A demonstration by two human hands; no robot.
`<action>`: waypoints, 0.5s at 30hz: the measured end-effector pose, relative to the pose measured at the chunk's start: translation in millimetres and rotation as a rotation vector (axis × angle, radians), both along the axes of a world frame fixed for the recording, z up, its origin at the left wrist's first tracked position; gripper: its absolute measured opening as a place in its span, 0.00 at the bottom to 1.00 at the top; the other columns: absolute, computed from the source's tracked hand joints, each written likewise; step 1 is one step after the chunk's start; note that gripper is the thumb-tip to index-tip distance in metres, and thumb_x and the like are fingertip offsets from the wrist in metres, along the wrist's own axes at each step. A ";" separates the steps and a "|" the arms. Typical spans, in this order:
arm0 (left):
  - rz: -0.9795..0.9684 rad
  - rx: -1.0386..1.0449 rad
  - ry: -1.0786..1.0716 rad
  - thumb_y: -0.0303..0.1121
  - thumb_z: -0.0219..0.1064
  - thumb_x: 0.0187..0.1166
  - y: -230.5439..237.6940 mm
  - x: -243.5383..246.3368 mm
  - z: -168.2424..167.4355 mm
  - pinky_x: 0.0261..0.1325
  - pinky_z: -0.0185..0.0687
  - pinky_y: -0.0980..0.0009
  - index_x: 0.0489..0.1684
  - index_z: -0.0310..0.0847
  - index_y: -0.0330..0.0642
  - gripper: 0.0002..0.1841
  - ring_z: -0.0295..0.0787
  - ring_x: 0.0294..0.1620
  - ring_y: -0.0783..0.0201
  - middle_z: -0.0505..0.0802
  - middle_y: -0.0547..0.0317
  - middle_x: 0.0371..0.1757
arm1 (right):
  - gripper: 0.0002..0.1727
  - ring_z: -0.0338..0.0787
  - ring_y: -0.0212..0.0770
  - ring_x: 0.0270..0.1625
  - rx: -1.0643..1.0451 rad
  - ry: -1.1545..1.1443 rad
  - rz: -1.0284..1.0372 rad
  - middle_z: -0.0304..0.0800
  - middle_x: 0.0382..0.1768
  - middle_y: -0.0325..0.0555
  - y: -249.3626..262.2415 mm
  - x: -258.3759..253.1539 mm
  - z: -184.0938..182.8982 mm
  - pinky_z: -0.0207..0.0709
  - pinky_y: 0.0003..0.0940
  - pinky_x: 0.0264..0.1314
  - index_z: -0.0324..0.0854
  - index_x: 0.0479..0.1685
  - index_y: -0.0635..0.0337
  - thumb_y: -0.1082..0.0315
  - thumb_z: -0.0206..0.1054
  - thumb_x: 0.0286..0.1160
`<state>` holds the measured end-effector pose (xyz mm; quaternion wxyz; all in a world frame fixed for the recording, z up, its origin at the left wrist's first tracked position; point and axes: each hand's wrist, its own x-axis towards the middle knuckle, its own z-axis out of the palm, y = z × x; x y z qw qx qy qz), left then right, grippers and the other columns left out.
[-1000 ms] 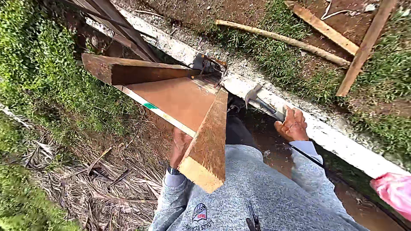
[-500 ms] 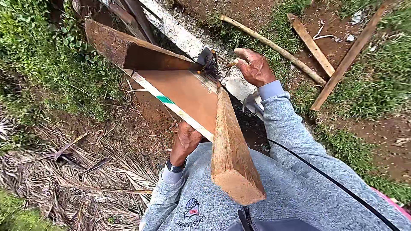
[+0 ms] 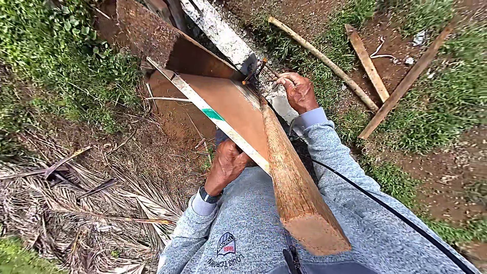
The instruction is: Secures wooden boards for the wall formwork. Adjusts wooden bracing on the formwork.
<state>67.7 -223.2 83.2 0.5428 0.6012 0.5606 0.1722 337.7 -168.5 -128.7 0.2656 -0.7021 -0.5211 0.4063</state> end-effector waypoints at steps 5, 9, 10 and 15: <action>-0.003 -0.012 0.002 0.39 0.77 0.72 -0.3 -0.4 -1.1 0.47 0.91 0.72 0.44 0.86 0.43 0.12 0.91 0.39 0.77 0.93 0.68 0.34 | 0.20 0.89 0.43 0.69 -0.018 -0.031 0.010 0.91 0.65 0.45 3.5 -5.5 1.4 0.79 0.47 0.77 0.82 0.72 0.51 0.71 0.56 0.86; -0.012 -0.009 -0.028 0.40 0.76 0.73 0.6 -1.1 -1.9 0.48 0.90 0.72 0.46 0.86 0.43 0.13 0.91 0.39 0.76 0.93 0.67 0.35 | 0.21 0.90 0.43 0.69 0.011 -0.091 0.007 0.91 0.65 0.46 2.9 -9.8 0.1 0.79 0.45 0.77 0.82 0.73 0.53 0.72 0.55 0.86; -0.018 -0.003 -0.023 0.41 0.76 0.74 0.8 -1.1 -2.2 0.48 0.90 0.72 0.46 0.86 0.43 0.13 0.91 0.40 0.76 0.93 0.67 0.35 | 0.19 0.90 0.44 0.69 0.037 -0.116 0.004 0.92 0.65 0.47 2.3 -10.7 -1.0 0.79 0.45 0.77 0.84 0.70 0.54 0.72 0.55 0.87; -0.034 -0.006 0.007 0.41 0.75 0.74 1.7 -2.7 -1.6 0.50 0.90 0.71 0.47 0.86 0.40 0.15 0.91 0.41 0.75 0.93 0.64 0.36 | 0.18 0.93 0.52 0.65 0.052 -0.228 0.024 0.93 0.64 0.49 9.2 -17.3 0.9 0.81 0.55 0.72 0.86 0.68 0.55 0.70 0.55 0.89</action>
